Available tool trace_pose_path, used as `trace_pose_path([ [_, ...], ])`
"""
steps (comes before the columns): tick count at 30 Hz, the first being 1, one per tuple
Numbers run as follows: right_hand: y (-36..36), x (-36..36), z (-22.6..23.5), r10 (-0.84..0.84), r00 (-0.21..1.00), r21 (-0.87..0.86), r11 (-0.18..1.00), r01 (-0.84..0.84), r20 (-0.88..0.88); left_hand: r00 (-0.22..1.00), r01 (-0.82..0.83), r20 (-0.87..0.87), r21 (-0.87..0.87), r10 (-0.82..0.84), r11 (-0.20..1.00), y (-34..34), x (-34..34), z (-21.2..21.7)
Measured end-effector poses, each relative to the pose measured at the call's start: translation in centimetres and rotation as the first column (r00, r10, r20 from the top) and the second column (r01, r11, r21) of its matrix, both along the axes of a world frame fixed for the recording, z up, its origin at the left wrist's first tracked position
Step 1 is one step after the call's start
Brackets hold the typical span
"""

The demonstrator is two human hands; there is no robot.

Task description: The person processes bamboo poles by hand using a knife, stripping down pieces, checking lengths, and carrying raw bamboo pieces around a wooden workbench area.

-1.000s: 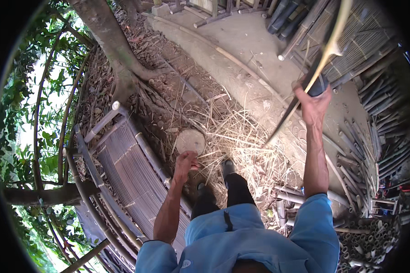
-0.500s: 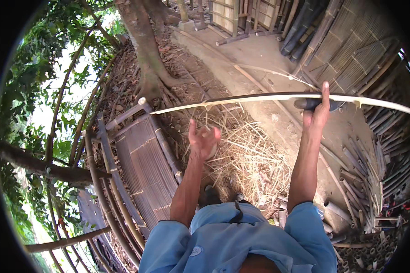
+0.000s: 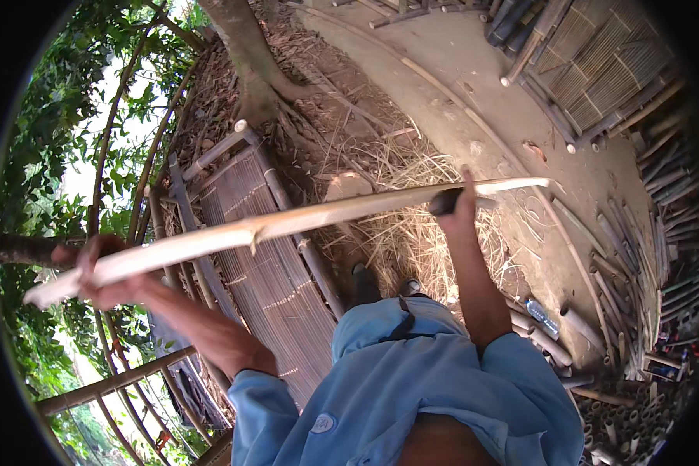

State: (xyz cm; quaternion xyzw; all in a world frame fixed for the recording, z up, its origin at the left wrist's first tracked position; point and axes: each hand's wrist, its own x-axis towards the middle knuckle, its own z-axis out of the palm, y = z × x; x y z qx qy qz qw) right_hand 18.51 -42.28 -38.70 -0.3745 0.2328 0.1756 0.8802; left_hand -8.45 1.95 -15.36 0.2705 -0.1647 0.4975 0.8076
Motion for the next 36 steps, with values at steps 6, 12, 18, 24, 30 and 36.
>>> trace_pose_path([
  [6,5.9,-1.3,-0.5,0.161,0.978,0.107,0.983,-0.147,-0.136,0.988,-0.130,0.125,0.377,0.088,0.917,-5.7,-8.1,13.8],
  [12,3.8,-1.7,-5.3,0.618,0.782,-0.203,0.758,-0.619,-0.079,0.995,-0.088,0.012,0.583,0.100,0.808,-9.6,-6.3,15.0],
  [18,-2.5,-4.0,-5.8,0.785,0.609,-0.920,0.312,-0.236,0.110,0.918,-0.266,-0.070,0.621,0.390,0.737,-13.2,3.2,10.3],
  [24,-2.7,-4.2,-3.1,0.762,0.578,-0.890,0.438,-0.130,0.291,0.912,-0.252,-0.123,0.581,0.390,0.773,-17.3,15.5,4.6],
  [30,0.9,-4.5,5.0,0.752,0.544,-0.885,0.465,-0.038,0.372,0.765,-0.471,0.057,0.729,0.642,0.497,-17.3,15.9,5.5],
  [36,6.5,-3.7,9.3,0.709,0.281,-0.760,0.630,0.160,0.647,0.631,-0.533,0.252,0.828,0.734,0.173,-17.2,12.8,4.8],
])
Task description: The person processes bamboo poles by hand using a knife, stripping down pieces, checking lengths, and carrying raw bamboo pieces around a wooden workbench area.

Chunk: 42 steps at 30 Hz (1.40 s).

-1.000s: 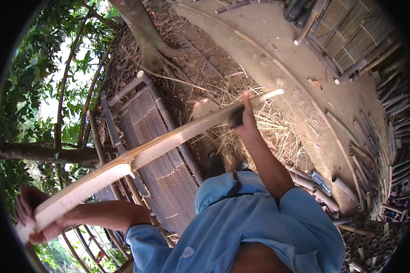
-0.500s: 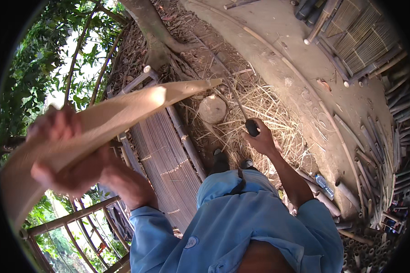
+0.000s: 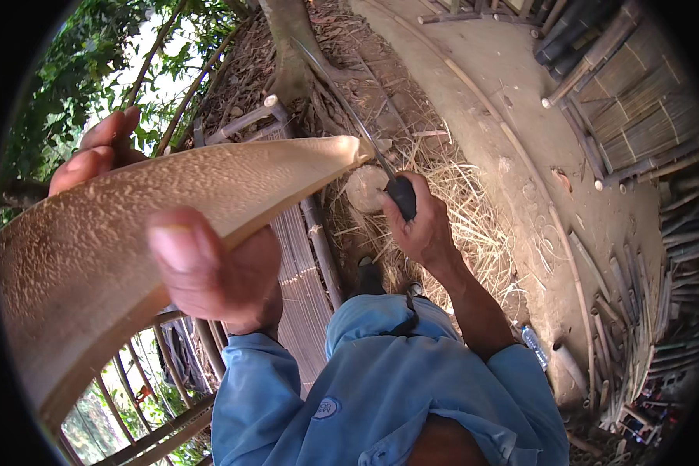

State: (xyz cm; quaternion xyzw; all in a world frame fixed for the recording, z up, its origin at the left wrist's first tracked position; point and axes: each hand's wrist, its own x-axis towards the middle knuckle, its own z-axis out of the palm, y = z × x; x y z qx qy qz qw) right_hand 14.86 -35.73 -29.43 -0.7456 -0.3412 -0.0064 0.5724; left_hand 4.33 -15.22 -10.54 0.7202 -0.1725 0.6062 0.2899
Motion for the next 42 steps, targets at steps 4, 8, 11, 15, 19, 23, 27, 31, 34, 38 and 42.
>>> trace_pose_path([
  [4,1.8,-1.6,2.2,0.068,0.982,0.073,0.994,-0.081,0.174,0.971,-0.226,-0.075,0.023,0.227,0.974,-1.3,-2.4,0.4],
  [8,1.4,0.7,-3.5,-0.020,0.996,-0.373,0.928,-0.012,-0.082,0.965,-0.264,-0.051,-0.216,0.259,0.940,-3.3,0.1,-1.9],
  [11,2.0,-0.5,-0.9,0.055,0.998,-0.092,0.994,-0.051,0.040,0.940,-0.315,0.031,-0.304,0.339,0.899,-3.7,0.7,-0.3],
  [15,1.7,-3.7,5.8,0.073,0.981,0.189,0.976,-0.107,0.180,0.936,-0.327,0.055,-0.231,0.348,0.916,-1.0,-0.2,-0.6],
  [19,2.7,-1.7,0.0,0.049,0.998,-0.155,0.986,-0.056,-0.049,0.928,-0.337,0.100,-0.196,0.360,0.921,-2.1,0.9,-0.2],
  [23,2.4,-0.9,-0.5,0.064,0.998,-0.267,0.962,-0.057,0.017,0.902,-0.348,0.128,-0.346,0.412,0.871,-2.7,2.6,-1.1],
  [27,2.6,-3.8,1.0,0.116,0.959,0.136,0.979,-0.155,0.257,0.922,-0.349,0.031,-0.359,0.385,0.866,-2.0,0.4,-0.8],
  [31,4.1,1.9,-6.2,-0.044,0.972,-0.550,0.830,-0.094,-0.232,0.972,-0.165,0.076,-0.442,0.221,0.882,-2.0,1.0,-0.9],
  [34,4.4,-0.4,-7.8,0.024,0.987,-0.396,0.914,-0.087,-0.161,0.953,-0.111,0.197,-0.479,0.230,0.871,-0.5,1.7,-1.1],
  [38,2.6,5.5,-22.0,-0.086,0.983,-0.614,0.788,-0.034,-0.165,0.919,0.259,0.380,-0.371,-0.108,0.892,2.0,2.6,-1.1],
  [42,1.0,3.4,-20.3,-0.103,0.981,-0.700,0.713,-0.041,-0.162,0.994,-0.102,0.004,-0.260,0.107,0.960,1.5,1.8,-9.6],
])
